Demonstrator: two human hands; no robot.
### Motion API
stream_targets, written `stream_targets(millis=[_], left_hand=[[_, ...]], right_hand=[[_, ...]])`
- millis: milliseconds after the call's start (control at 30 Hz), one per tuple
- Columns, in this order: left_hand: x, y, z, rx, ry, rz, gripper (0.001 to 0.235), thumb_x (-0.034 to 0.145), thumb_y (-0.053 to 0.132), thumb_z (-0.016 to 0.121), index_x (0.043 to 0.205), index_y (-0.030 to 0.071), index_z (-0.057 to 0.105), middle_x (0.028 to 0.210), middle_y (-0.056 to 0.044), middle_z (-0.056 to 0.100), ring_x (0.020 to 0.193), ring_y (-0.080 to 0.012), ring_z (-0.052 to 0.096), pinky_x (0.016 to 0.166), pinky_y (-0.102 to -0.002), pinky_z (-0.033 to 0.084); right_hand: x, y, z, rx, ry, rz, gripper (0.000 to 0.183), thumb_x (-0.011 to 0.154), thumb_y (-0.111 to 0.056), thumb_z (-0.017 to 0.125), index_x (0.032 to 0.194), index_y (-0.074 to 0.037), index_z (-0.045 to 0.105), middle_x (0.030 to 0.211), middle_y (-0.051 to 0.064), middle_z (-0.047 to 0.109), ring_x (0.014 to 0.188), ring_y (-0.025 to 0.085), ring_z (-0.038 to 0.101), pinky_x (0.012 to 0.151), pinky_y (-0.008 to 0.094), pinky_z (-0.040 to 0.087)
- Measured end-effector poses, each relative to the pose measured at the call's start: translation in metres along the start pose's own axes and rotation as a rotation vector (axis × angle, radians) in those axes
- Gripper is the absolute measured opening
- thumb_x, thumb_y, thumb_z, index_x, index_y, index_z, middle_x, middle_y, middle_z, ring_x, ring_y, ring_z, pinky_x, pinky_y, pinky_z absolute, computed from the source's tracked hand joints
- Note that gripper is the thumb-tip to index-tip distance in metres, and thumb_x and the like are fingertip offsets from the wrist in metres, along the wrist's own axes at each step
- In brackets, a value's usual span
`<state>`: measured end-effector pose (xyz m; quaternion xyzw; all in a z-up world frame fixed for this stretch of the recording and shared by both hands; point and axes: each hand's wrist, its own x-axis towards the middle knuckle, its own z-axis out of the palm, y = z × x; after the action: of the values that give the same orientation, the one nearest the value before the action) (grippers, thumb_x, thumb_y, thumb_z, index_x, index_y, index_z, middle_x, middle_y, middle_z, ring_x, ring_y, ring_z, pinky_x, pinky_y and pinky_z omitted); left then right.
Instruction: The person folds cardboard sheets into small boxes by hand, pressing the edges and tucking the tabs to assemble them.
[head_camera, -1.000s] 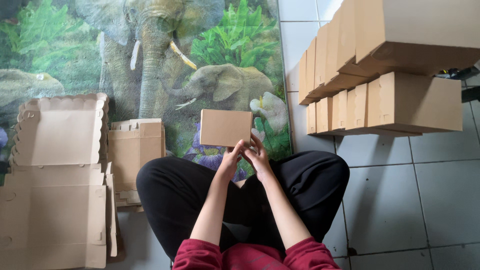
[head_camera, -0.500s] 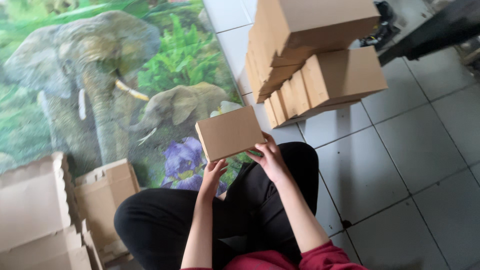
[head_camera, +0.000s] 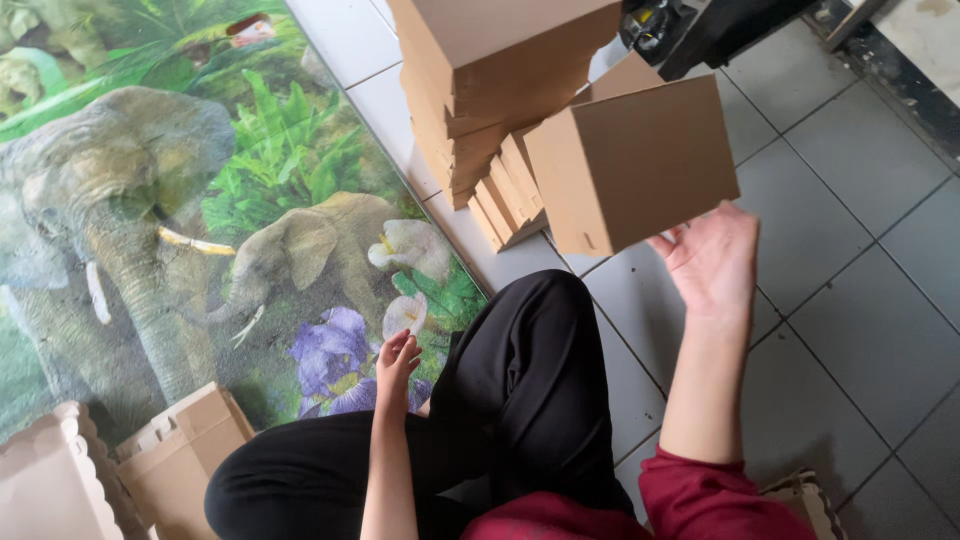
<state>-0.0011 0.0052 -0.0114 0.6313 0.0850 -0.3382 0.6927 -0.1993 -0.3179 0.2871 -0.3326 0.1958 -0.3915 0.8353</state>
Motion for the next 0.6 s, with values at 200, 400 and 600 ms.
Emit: stream_targets(millis=[200,400,600], left_hand=[[-0.015,0.026,0.008,0.103,-0.005,-0.100,0.047,0.084,0.028,0.062,0.126,0.008,0.055,0.116,-0.007,0.057,0.099,-0.0204,0.061,0.088,-0.033,0.047],[-0.006,0.012,0.002,0.087,-0.002,-0.084,0.043,0.085,0.026,0.062,0.123,0.008,0.057,0.112,-0.006,0.059,0.096,-0.0194,0.062,0.084,-0.031,0.049],[-0.011,0.019,0.005,0.111,-0.011,-0.094,0.044,0.084,0.028,0.061,0.124,0.008,0.057,0.112,-0.007,0.059,0.095,-0.0188,0.062,0.085,-0.032,0.048]], right_hand=[[0.007,-0.038,0.024,-0.047,0.264,-0.075,0.022,0.070,-0.027,0.064,0.072,-0.012,0.048,0.098,0.014,0.060,0.061,0.022,0.052,0.069,0.041,0.060],[0.050,-0.062,0.027,-0.115,0.417,-0.042,0.049,0.060,-0.032,0.064,0.103,-0.010,0.064,0.104,0.016,0.051,0.084,0.022,0.053,0.078,0.034,0.058],[0.082,-0.060,0.011,-0.229,0.334,0.066,0.034,0.068,-0.032,0.062,0.097,-0.014,0.060,0.103,0.012,0.057,0.083,0.021,0.056,0.078,0.036,0.058]])
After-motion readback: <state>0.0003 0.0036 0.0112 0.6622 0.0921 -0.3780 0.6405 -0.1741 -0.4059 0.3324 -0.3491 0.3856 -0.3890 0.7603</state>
